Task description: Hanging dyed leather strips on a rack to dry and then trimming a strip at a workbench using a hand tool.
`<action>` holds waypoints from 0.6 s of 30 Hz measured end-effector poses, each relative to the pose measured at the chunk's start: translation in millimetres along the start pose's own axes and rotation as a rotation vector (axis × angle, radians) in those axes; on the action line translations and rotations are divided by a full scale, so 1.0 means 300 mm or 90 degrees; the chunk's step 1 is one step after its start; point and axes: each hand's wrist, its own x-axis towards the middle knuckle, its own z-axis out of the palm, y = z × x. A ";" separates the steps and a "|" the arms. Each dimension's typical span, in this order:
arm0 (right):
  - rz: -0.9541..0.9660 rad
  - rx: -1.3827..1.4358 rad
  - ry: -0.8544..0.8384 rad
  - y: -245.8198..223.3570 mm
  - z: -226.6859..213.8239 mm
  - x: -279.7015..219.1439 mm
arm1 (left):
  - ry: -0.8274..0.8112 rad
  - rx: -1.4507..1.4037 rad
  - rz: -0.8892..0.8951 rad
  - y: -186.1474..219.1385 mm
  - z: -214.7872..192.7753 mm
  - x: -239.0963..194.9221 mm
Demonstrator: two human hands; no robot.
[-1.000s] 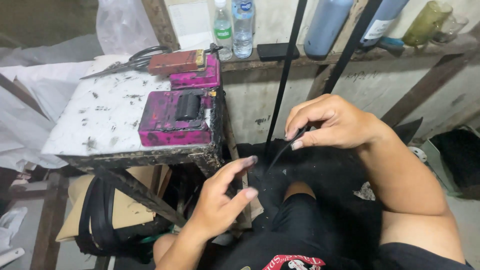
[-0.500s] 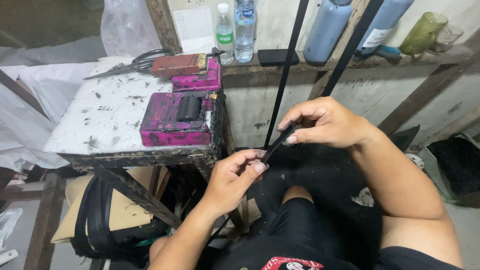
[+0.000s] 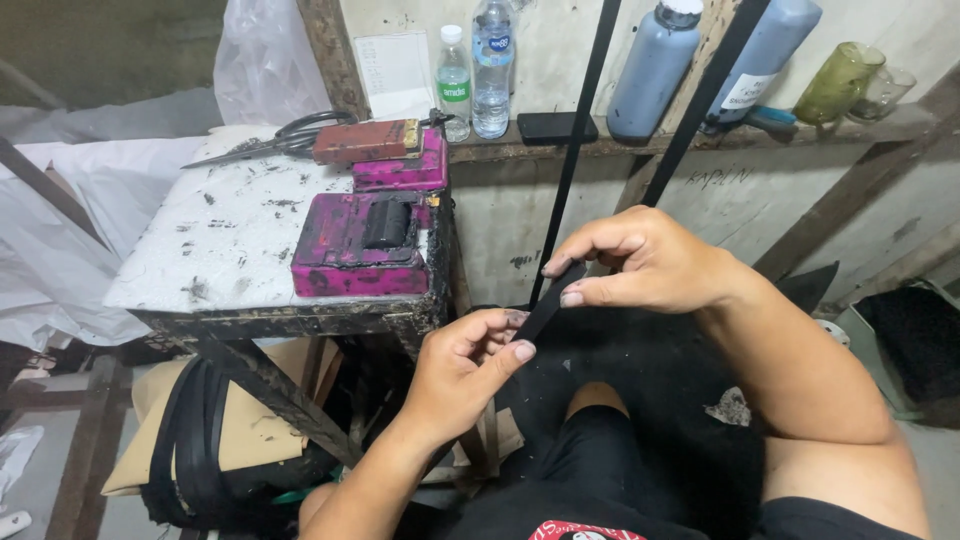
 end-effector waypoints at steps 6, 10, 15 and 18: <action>-0.072 -0.239 -0.043 -0.049 -0.001 0.010 | -0.060 0.069 -0.072 0.051 -0.035 -0.044; -0.082 -0.270 -0.027 -0.105 0.002 0.024 | -0.106 0.065 -0.108 0.069 -0.092 -0.084; -0.151 -0.302 0.058 -0.163 -0.012 0.031 | -0.141 0.099 -0.217 0.109 -0.246 -0.160; -0.153 -0.297 0.139 -0.188 -0.011 0.040 | -0.059 0.196 -0.231 0.145 -0.380 -0.202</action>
